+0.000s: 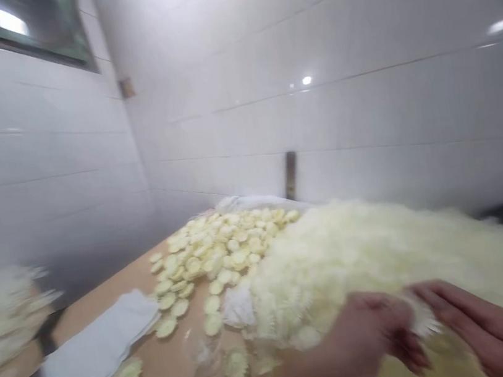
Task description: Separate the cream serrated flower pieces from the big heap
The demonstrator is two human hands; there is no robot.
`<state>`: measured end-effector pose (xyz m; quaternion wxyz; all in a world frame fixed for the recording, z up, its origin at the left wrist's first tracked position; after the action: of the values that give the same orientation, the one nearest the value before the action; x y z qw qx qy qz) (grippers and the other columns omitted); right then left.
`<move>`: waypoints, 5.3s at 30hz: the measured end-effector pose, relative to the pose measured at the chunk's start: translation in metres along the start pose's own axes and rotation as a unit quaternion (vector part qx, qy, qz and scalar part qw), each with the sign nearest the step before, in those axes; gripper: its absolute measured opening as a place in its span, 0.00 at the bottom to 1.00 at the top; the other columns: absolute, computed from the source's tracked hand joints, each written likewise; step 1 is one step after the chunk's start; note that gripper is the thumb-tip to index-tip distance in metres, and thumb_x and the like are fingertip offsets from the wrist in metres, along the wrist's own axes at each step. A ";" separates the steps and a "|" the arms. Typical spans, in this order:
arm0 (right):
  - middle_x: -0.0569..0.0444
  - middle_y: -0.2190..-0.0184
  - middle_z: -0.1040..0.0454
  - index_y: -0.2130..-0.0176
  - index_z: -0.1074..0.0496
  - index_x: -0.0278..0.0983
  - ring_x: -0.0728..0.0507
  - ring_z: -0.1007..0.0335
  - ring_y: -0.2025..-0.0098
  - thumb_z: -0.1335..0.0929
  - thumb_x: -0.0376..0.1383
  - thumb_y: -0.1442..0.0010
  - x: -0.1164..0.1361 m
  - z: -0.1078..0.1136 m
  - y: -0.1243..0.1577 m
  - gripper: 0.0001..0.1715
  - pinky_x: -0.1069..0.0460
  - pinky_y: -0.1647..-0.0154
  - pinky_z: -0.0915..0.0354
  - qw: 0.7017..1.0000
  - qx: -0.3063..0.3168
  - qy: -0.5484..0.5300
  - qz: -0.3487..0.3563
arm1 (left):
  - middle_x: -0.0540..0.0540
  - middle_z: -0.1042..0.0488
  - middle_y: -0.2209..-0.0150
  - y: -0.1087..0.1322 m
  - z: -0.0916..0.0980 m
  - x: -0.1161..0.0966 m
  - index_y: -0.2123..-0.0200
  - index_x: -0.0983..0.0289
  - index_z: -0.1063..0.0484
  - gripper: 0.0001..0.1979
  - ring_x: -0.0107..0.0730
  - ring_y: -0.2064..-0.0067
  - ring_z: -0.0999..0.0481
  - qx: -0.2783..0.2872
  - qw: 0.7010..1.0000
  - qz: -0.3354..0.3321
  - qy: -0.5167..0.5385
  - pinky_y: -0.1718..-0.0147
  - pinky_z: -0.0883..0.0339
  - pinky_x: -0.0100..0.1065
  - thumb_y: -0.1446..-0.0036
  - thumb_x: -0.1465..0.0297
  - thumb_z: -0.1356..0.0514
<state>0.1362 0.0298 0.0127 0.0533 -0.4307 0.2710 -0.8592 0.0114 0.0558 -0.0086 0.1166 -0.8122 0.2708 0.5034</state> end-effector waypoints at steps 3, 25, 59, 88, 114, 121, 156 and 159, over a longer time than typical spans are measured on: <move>0.52 0.73 0.27 0.70 0.31 0.40 0.43 0.30 0.69 0.41 0.48 0.44 0.010 0.009 -0.004 0.18 0.53 0.69 0.34 0.999 0.022 -0.004 -0.039 | 0.48 0.38 0.87 -0.002 0.004 0.000 0.82 0.66 0.37 0.16 0.23 0.85 0.38 -0.048 0.998 -0.011 -0.025 0.84 0.46 0.27 0.63 0.60 0.36; 0.57 0.80 0.35 0.77 0.36 0.35 0.48 0.38 0.74 0.40 0.39 0.43 0.021 0.000 -0.002 0.15 0.54 0.71 0.41 0.985 0.118 -0.108 -0.060 | 0.45 0.44 0.88 -0.002 0.005 -0.007 0.81 0.65 0.38 0.16 0.24 0.82 0.37 0.019 0.999 -0.036 -0.014 0.80 0.46 0.28 0.53 0.61 0.40; 0.54 0.71 0.30 0.65 0.32 0.37 0.46 0.34 0.67 0.34 0.44 0.49 0.027 0.023 -0.001 0.14 0.53 0.66 0.39 0.990 0.129 -0.001 -0.063 | 0.46 0.41 0.85 0.007 0.001 -0.007 0.82 0.66 0.37 0.16 0.21 0.82 0.40 -0.037 0.988 -0.060 -0.140 0.80 0.48 0.26 0.56 0.59 0.38; 0.48 0.65 0.31 0.55 0.35 0.35 0.46 0.35 0.70 0.38 0.43 0.45 -0.001 0.047 -0.009 0.20 0.52 0.72 0.40 0.973 -0.171 0.145 -0.049 | 0.50 0.35 0.83 0.005 0.001 0.000 0.82 0.66 0.35 0.14 0.26 0.78 0.32 -0.009 0.993 -0.040 -0.107 0.74 0.42 0.29 0.54 0.63 0.39; 0.60 0.84 0.44 0.80 0.41 0.36 0.51 0.48 0.79 0.40 0.41 0.44 0.015 0.026 -0.006 0.17 0.56 0.78 0.48 0.998 0.020 0.011 -0.067 | 0.48 0.36 0.83 0.004 -0.001 -0.002 0.81 0.66 0.38 0.14 0.24 0.79 0.33 0.031 0.998 -0.016 -0.059 0.75 0.42 0.29 0.53 0.63 0.39; 0.61 0.86 0.45 0.81 0.44 0.37 0.52 0.50 0.81 0.40 0.41 0.42 0.018 0.015 -0.001 0.19 0.56 0.79 0.50 0.988 -0.103 0.112 -0.040 | 0.43 0.47 0.87 0.004 -0.002 -0.005 0.84 0.65 0.43 0.18 0.21 0.81 0.37 0.009 0.997 -0.056 -0.058 0.74 0.44 0.28 0.51 0.63 0.41; 0.52 0.68 0.30 0.67 0.30 0.37 0.46 0.34 0.65 0.37 0.39 0.44 0.020 0.028 -0.005 0.09 0.52 0.66 0.39 0.997 0.005 0.076 0.017 | 0.42 0.53 0.90 -0.001 0.005 0.010 0.86 0.63 0.52 0.25 0.20 0.86 0.47 -0.069 0.989 -0.061 -0.115 0.80 0.52 0.29 0.52 0.52 0.45; 0.53 0.71 0.30 0.70 0.30 0.37 0.46 0.34 0.67 0.36 0.39 0.45 0.027 0.021 -0.003 0.09 0.53 0.66 0.39 0.992 0.124 0.008 -0.003 | 0.43 0.51 0.90 0.000 0.004 0.009 0.85 0.63 0.45 0.23 0.20 0.86 0.48 -0.066 0.987 -0.070 -0.130 0.79 0.51 0.29 0.52 0.52 0.46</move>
<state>0.1360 0.0149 0.0431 0.1013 -0.4149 0.1616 -0.8897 0.0112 0.0548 -0.0180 0.1326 -0.7624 0.1620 0.6123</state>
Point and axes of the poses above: each hand's wrist, its own y-axis away from the middle knuckle, its own z-axis out of the back of the hand, x = y × z, the point moved 2 cm from there along -y, towards the middle knuckle
